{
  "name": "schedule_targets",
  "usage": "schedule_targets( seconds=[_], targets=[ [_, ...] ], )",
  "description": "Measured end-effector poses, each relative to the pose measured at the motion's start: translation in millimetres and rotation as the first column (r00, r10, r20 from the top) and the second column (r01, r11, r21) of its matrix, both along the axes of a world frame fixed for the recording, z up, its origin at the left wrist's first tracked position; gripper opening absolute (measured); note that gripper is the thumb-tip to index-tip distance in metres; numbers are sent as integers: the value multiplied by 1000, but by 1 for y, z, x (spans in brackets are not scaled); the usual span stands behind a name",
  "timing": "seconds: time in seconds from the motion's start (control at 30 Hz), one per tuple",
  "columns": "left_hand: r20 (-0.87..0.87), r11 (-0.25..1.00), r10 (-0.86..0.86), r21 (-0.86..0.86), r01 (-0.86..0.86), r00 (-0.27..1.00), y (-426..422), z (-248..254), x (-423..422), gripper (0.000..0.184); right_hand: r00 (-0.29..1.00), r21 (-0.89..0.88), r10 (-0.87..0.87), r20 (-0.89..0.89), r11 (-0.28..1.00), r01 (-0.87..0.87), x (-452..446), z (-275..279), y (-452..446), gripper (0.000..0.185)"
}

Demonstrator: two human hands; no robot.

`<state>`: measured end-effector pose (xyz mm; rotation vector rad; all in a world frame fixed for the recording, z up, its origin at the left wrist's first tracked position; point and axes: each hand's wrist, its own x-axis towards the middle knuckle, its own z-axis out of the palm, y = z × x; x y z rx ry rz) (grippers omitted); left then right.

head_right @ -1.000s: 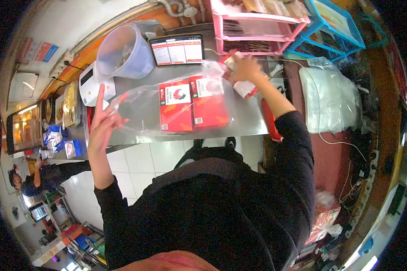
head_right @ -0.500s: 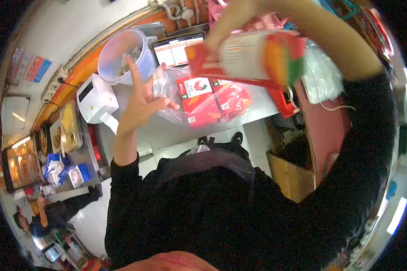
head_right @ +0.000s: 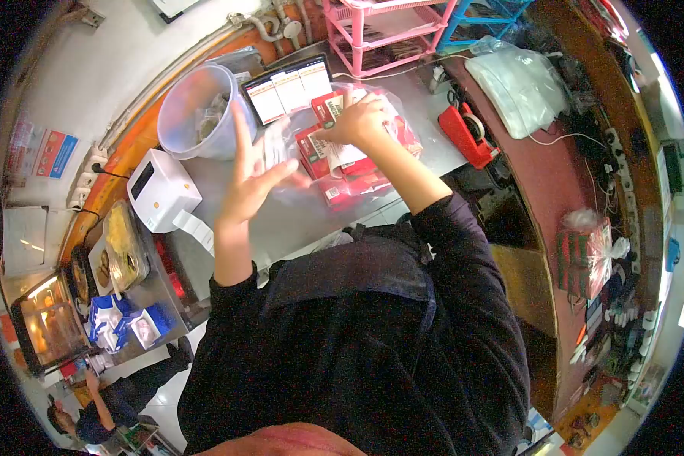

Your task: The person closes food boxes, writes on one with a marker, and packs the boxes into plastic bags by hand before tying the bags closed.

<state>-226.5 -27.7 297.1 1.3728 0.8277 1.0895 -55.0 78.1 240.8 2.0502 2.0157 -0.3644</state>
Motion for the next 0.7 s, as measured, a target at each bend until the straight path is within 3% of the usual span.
schedule_targets(
  seconds=[0.07,0.1,0.13,0.17,0.23,0.3,0.37,0.4,0.43,0.5,0.6,0.7],
  targets=[
    [-422,998,-20,44,43,906,-9,5,-11,96,961,-41,119,-251,990,-133,35,-15,19,115],
    [-649,996,-24,54,77,760,-17,15,-15,93,922,-86,173,-348,973,-215,52,-19,27,106],
    [-862,973,-171,-224,-56,477,-26,47,-3,82,870,-131,209,-447,946,-295,67,-20,34,97],
    [-913,997,68,54,-46,402,-27,43,12,79,820,-117,173,-546,953,-279,85,-21,36,86],
    [-791,816,550,577,31,267,-29,28,47,72,621,89,360,-696,902,-423,120,-49,43,58],
    [-842,756,452,536,374,293,8,-1,84,68,636,-94,155,-756,936,-340,134,-37,21,56],
    [-917,849,263,367,380,298,42,-74,97,65,727,149,473,-498,872,-466,156,-74,5,60],
    [-937,879,173,286,382,303,53,-93,103,64,670,401,591,-448,803,-441,169,-100,-9,60],
    [-963,912,44,147,382,264,57,-92,105,64,756,305,523,-395,850,-429,160,-67,-40,48],
    [-969,906,60,154,395,240,57,-97,102,62,740,195,588,-326,808,-556,154,-30,-69,50],
    [-972,937,-20,64,344,236,56,-99,104,65,633,329,764,-125,634,-700,157,-36,-72,50],
    [-968,938,-54,35,345,244,65,-102,105,82,680,168,719,-140,694,-700,156,-19,-64,54]
  ],
)
